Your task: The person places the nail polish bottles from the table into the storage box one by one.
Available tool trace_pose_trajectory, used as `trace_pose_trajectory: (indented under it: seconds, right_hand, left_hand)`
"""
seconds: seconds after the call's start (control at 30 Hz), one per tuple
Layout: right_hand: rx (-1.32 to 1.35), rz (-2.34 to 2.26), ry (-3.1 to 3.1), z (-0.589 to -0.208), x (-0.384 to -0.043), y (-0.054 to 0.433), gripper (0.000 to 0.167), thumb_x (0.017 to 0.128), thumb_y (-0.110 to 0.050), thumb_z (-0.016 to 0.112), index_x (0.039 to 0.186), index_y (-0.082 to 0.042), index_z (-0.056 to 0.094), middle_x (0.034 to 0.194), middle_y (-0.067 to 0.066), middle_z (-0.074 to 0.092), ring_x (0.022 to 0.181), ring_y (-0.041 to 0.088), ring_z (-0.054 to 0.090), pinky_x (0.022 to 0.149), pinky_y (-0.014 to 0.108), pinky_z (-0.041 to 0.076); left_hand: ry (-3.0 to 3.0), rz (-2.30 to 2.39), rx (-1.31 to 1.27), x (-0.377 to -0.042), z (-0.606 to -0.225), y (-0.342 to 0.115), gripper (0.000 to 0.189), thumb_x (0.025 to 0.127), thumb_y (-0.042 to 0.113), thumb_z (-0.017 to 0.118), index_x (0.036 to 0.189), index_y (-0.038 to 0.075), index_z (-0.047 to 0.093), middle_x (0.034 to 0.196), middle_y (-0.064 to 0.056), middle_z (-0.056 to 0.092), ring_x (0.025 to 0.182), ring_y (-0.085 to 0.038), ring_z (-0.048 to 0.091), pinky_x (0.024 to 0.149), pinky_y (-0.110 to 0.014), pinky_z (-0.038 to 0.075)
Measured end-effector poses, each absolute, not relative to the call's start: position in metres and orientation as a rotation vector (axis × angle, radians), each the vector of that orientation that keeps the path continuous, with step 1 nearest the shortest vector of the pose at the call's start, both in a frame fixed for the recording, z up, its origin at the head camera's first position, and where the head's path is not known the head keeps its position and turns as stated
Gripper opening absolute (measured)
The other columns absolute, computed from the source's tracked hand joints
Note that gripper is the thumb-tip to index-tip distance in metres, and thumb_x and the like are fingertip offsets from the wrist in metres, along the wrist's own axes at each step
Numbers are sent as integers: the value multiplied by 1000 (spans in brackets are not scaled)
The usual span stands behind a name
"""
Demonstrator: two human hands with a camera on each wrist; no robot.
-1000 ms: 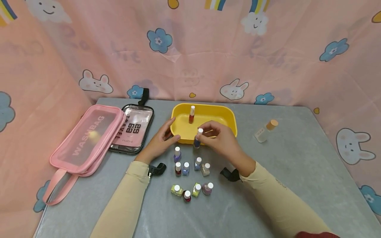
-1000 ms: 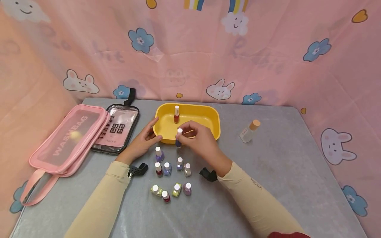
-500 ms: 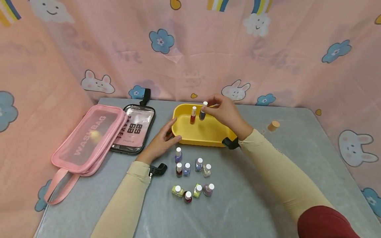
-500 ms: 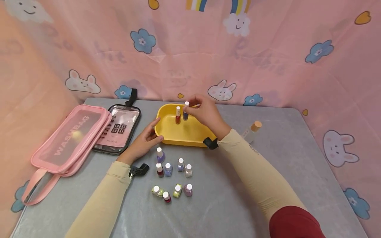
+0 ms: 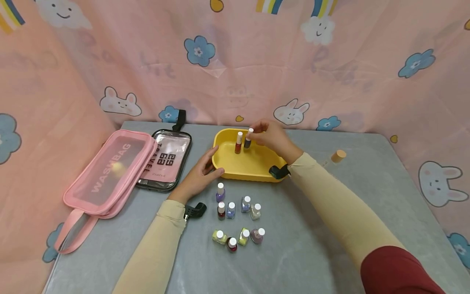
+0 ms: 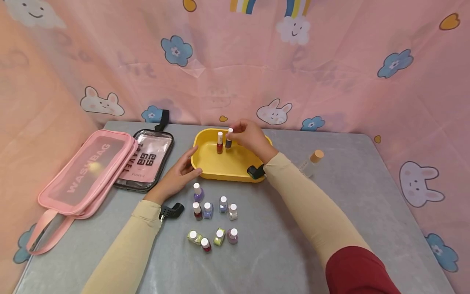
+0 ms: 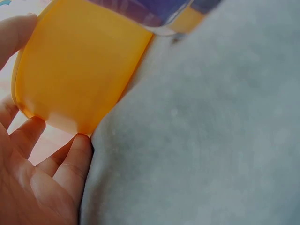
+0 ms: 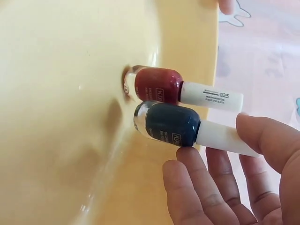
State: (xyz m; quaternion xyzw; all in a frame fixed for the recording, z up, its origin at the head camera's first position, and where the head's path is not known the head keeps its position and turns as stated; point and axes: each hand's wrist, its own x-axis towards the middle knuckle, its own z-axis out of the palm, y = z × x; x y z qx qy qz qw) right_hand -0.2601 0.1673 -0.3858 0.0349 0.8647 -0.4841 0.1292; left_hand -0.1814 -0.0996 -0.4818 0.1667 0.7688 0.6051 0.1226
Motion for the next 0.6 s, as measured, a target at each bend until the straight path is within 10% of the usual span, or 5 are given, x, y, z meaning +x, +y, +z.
trace_pose_trajectory:
  seconds: [0.6]
  right_hand:
    - [-4,-1260,2491,-396,-272,166,22,98,-18,80,110,-6,67,112,12,67,100,28,59,96,42,59]
  left_hand:
    - [2242,1793,505,-181,-481,-99,79,105,20,70,170,19,26,177,-6,13,158,-29,24,127,-42,27]
